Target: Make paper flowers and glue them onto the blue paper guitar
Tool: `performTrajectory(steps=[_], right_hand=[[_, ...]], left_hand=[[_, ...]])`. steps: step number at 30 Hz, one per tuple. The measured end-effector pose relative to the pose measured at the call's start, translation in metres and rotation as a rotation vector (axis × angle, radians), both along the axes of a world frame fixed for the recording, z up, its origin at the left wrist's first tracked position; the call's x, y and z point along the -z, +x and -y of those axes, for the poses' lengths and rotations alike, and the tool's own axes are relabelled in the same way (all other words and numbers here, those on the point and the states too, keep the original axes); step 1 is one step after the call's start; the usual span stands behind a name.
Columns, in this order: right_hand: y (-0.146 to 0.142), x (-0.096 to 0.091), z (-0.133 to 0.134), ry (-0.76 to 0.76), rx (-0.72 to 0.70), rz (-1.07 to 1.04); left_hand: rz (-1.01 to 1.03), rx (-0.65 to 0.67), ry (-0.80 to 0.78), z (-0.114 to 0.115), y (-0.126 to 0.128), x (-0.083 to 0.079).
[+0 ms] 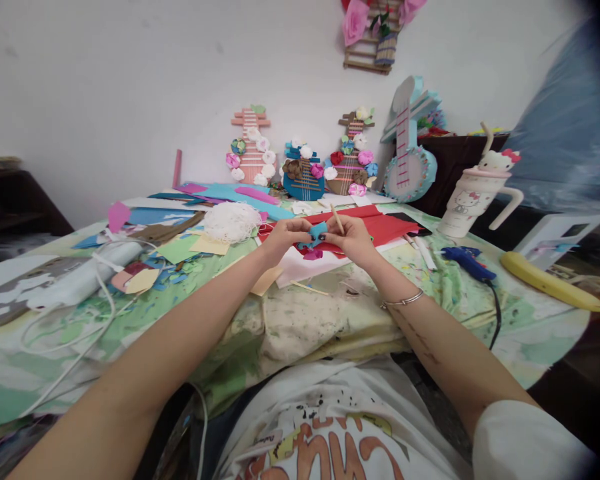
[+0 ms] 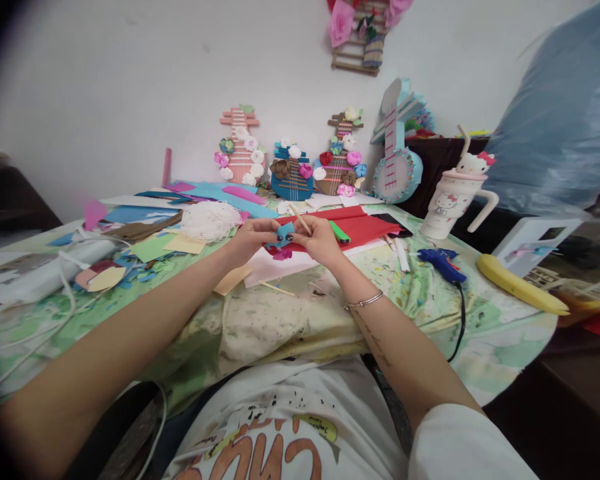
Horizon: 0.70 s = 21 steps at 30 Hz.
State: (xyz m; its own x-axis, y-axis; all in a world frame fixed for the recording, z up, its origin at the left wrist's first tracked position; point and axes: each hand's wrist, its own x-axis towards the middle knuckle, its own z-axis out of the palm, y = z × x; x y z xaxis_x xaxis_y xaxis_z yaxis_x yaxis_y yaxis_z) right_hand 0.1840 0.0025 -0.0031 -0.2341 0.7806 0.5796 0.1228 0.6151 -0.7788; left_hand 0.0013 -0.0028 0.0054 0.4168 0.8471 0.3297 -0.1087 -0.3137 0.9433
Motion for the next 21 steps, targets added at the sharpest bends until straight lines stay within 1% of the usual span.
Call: performTrajectory(steps=[4,7,11,14,16,21], right_hand=[[0.0002,0.0000,0.0004,0.020,0.041,0.003],[0.0001,0.0001,0.0005,0.038,0.074,0.000],[0.0000,0.0005,-0.0002,0.069,0.073,-0.022],[-0.0006,0.0003,0.0008,0.071,0.052,-0.033],[-0.0010,-0.0002,0.0019,0.068,0.037,-0.036],[-0.0013,-0.0007,0.0024,0.067,0.001,-0.068]], left_hand=[[-0.042,-0.082,0.026,0.0013,0.0008,0.0001],[-0.062,-0.109,0.060,0.0010,0.0014,0.0010],[-0.073,-0.152,0.197,0.0008,0.0020,0.0018],[-0.055,-0.136,0.334,0.0022,0.0024,0.0015],[-0.045,-0.105,0.387,0.0032,0.0026,0.0013],[-0.098,-0.084,0.379,0.0017,0.0022,0.0029]])
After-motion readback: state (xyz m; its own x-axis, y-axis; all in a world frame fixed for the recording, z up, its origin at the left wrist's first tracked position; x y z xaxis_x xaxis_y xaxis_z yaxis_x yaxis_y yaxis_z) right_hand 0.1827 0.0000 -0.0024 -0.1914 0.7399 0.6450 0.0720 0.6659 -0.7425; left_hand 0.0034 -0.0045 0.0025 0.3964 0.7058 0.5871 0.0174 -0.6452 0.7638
